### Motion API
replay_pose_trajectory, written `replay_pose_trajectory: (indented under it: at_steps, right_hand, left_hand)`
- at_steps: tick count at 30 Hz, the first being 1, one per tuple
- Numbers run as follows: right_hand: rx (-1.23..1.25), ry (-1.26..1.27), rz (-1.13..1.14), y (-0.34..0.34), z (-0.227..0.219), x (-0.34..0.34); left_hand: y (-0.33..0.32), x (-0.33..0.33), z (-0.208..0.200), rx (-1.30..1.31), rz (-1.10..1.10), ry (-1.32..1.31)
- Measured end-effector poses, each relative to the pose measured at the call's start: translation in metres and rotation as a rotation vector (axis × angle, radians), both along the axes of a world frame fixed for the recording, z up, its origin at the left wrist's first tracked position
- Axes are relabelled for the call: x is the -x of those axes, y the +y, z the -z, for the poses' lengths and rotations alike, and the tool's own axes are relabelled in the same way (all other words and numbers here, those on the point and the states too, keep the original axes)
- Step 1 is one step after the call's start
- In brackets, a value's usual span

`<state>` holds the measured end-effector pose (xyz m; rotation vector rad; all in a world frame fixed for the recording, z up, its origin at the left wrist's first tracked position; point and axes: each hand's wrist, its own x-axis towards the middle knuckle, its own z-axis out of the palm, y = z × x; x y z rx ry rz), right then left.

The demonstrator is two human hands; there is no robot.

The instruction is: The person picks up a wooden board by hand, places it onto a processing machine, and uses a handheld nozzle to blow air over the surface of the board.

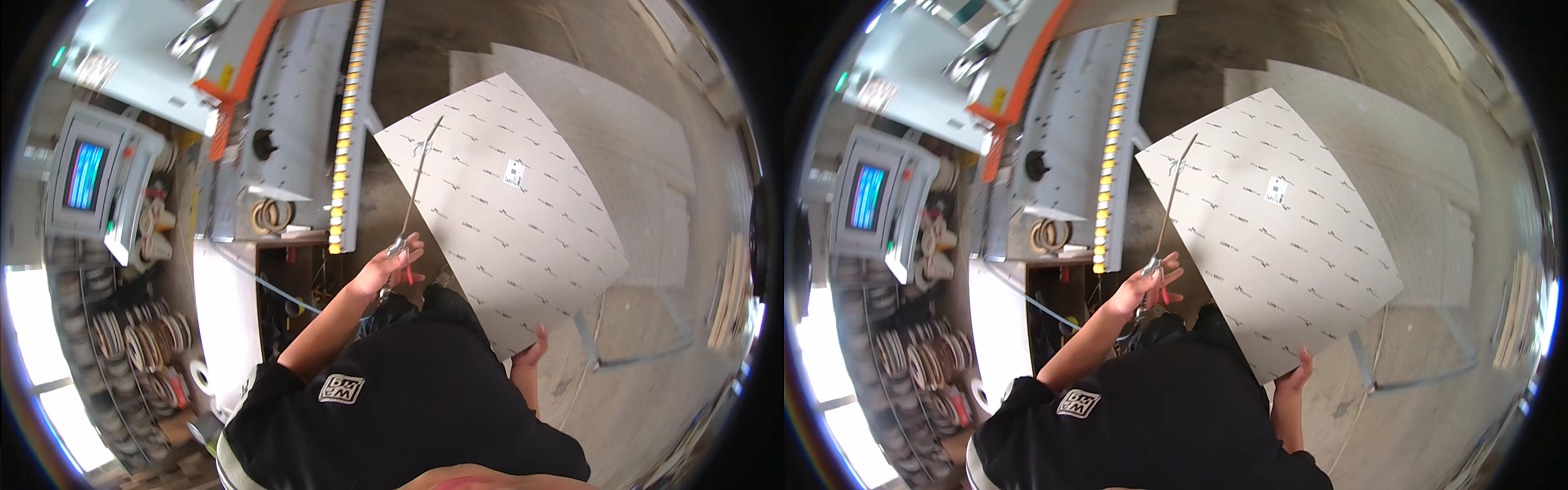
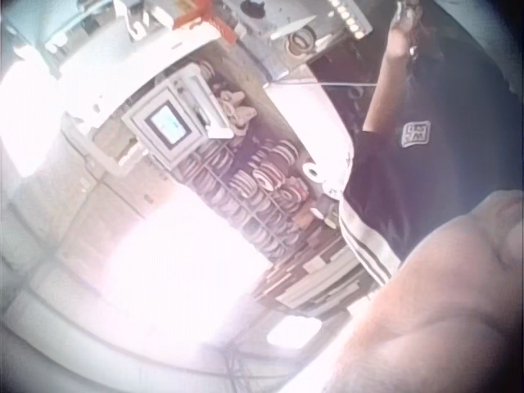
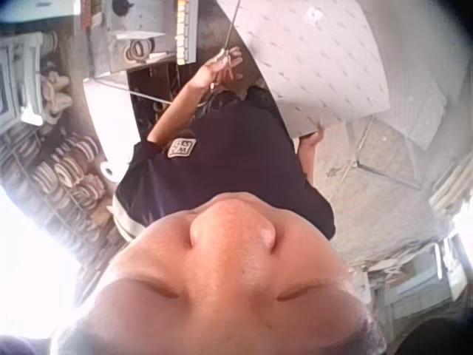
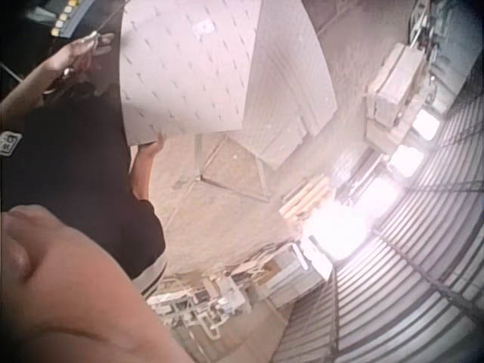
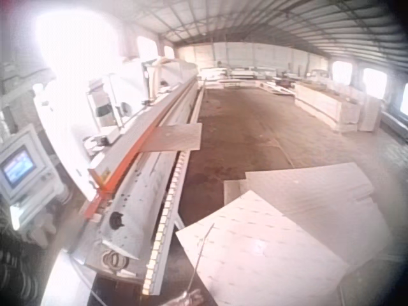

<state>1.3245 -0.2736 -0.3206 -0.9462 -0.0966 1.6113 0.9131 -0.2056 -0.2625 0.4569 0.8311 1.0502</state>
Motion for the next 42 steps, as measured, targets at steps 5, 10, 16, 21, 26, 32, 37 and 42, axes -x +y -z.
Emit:
replay_pose_trajectory:
  at_steps: [5,10,16,21,26,32,37,42]
  right_hand:
    - [-0.149,0.051,-0.291,0.019,0.002,0.031]
    - [-0.278,0.053,-0.643,0.052,-0.016,0.122]
    - [-0.014,0.066,-0.75,0.077,0.043,0.203]
    - [-0.04,-0.143,-0.792,0.109,0.069,0.233]
    - [0.001,-0.271,-0.902,0.142,0.034,0.285]
    - [-0.064,-0.386,-0.873,0.143,0.024,0.283]
    - [0.051,-0.538,-0.947,0.111,0.017,0.263]
    - [0.075,-0.667,-0.939,0.089,0.018,0.259]
  left_hand:
    - [-0.044,0.049,-0.041,-0.013,-0.089,0.149]
    - [-0.125,0.107,-0.015,-0.029,-0.4,0.081]
    - [-0.181,0.149,-0.015,0.081,-0.658,0.101]
    - [-0.2,0.161,0.011,0.166,-0.751,0.164]
    - [-0.201,0.215,-0.005,0.413,-0.6,0.504]
    - [-0.203,0.285,-0.01,0.543,-0.677,0.675]
    - [-0.166,0.297,0.001,0.483,-0.714,0.677]
    - [-0.101,0.235,0.005,0.439,-0.397,0.736]
